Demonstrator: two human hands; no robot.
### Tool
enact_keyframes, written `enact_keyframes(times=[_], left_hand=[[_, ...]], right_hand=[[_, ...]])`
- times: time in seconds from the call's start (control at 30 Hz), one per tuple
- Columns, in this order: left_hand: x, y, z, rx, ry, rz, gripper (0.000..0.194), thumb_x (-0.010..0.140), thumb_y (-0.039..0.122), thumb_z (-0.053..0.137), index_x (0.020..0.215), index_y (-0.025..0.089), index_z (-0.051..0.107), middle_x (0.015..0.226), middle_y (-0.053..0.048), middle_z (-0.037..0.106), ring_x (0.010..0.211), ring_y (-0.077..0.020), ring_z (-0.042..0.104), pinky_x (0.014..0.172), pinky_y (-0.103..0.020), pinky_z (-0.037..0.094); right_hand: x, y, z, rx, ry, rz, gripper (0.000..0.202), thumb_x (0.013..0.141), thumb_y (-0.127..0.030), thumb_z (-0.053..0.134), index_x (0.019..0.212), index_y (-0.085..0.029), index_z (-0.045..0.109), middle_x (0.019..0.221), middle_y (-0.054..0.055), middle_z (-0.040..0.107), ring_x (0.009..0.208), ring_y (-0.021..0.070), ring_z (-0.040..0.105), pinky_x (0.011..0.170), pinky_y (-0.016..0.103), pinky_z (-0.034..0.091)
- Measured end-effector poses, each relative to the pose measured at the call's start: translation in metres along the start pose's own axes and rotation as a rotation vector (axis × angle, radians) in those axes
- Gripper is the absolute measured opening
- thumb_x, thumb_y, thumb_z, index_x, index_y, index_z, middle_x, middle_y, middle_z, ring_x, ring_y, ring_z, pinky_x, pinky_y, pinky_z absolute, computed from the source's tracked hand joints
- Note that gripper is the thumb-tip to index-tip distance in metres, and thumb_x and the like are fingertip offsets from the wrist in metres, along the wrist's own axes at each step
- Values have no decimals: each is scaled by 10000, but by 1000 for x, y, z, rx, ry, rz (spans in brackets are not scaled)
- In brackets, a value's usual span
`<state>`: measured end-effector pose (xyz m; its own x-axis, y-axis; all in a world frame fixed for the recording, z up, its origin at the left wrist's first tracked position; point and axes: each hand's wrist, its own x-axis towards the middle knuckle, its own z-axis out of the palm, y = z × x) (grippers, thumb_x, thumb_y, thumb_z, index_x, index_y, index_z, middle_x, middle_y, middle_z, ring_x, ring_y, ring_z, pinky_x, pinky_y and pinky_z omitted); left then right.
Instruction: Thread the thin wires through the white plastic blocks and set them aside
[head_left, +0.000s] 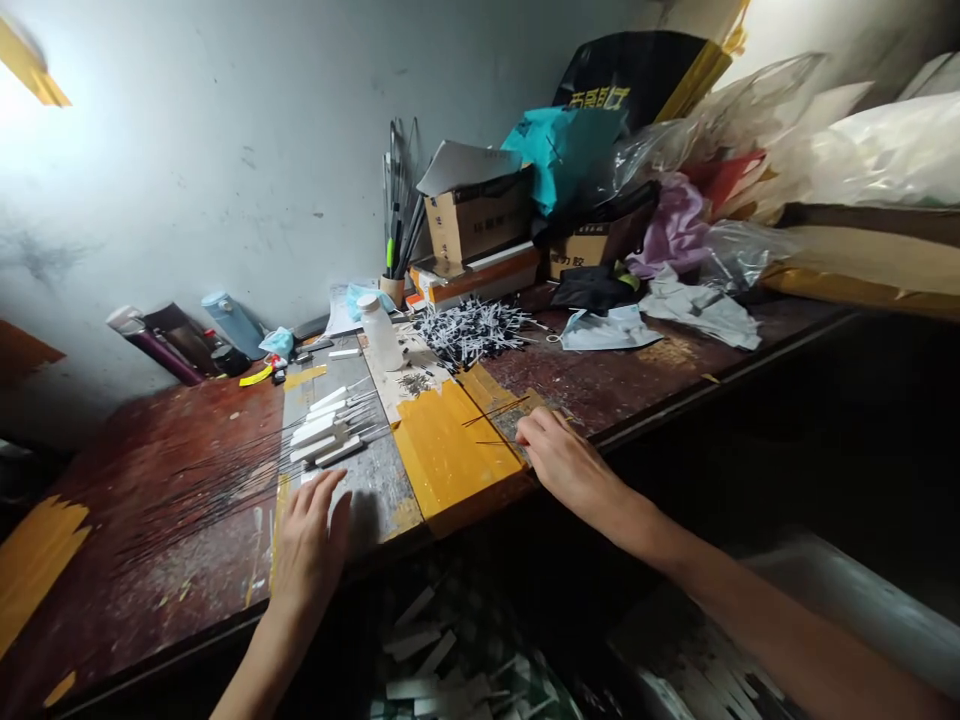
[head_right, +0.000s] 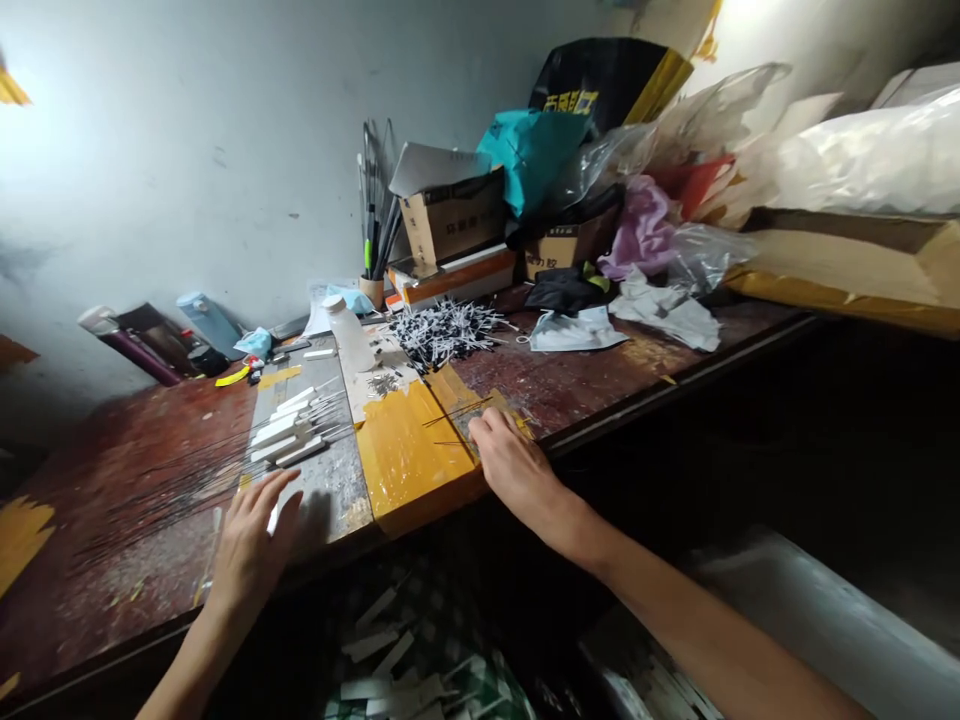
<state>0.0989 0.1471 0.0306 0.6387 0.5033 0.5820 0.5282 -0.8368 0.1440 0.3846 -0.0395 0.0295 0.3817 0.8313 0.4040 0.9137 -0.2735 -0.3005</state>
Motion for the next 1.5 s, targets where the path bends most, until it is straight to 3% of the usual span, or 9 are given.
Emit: enact_keyframes(times=[0.13,0.43,0.57,0.73,0.83,0.97,1.1,1.33,1.5], left_hand=[[31,-22,14,226,-117,-78,278,921,267,465,1147,187,607,1139,-121,664,1018,-300,586,845,-436,457],[45,-22,17,225,-164,-67,152,922,259,446,931,203,587,987,-96,636,947,-279,566,853,-423,405],[21,6,-14,-120,-227,-103,141,924,278,423,978,215,537,877,-48,629,810,-212,584,775,-337,438],[-17,45,-52,-757,-659,-347,333,956,445,393,1071,208,597,773,-11,559,684,-152,500,628,-242,414],[-31,51,-52,-981,-757,-567,437,931,529,417,996,170,657,707,-6,486,640,-135,422,574,-231,362],[-42,49,-43,-1111,-763,-670,457,902,565,457,900,153,655,662,15,405,601,-117,332,540,-222,295],[-52,49,-36,-1172,-654,-652,280,861,468,597,888,189,587,779,4,485,701,-128,414,630,-215,360],[-62,60,-33,-1101,-601,-686,294,938,463,461,959,202,594,767,12,471,711,-134,414,652,-221,374],[-72,65,-18,-976,-352,-668,252,899,438,541,874,191,582,798,-8,527,752,-157,489,693,-240,428]], right_hand=[[-21,-13,-3,342,103,-66,157,928,-123,430,912,-202,564,902,58,571,848,202,589,797,329,486],[-66,-62,15,767,-94,13,183,955,-178,448,977,-234,620,897,26,618,838,162,626,755,254,506],[-65,-73,20,860,-119,82,198,963,-199,444,1037,-229,625,946,32,623,864,158,632,797,253,512],[-61,-90,21,992,-201,100,197,955,-205,486,1076,-231,639,964,18,630,874,142,630,822,244,506],[-58,-102,20,1070,-257,6,191,940,-179,515,1033,-226,675,941,16,640,884,138,623,820,237,498],[-58,-112,16,1106,-314,-73,205,918,-129,533,985,-222,703,918,15,642,856,131,621,779,221,494],[-59,-115,10,1055,-368,-51,205,906,-111,542,957,-221,707,886,4,635,816,126,614,739,211,480],[-60,-118,9,984,-421,14,223,869,-77,538,913,-218,706,867,-4,623,776,122,604,691,208,457],[-69,-119,13,940,-491,43,160,843,-113,573,853,-207,702,768,-16,612,687,119,581,572,192,429]])
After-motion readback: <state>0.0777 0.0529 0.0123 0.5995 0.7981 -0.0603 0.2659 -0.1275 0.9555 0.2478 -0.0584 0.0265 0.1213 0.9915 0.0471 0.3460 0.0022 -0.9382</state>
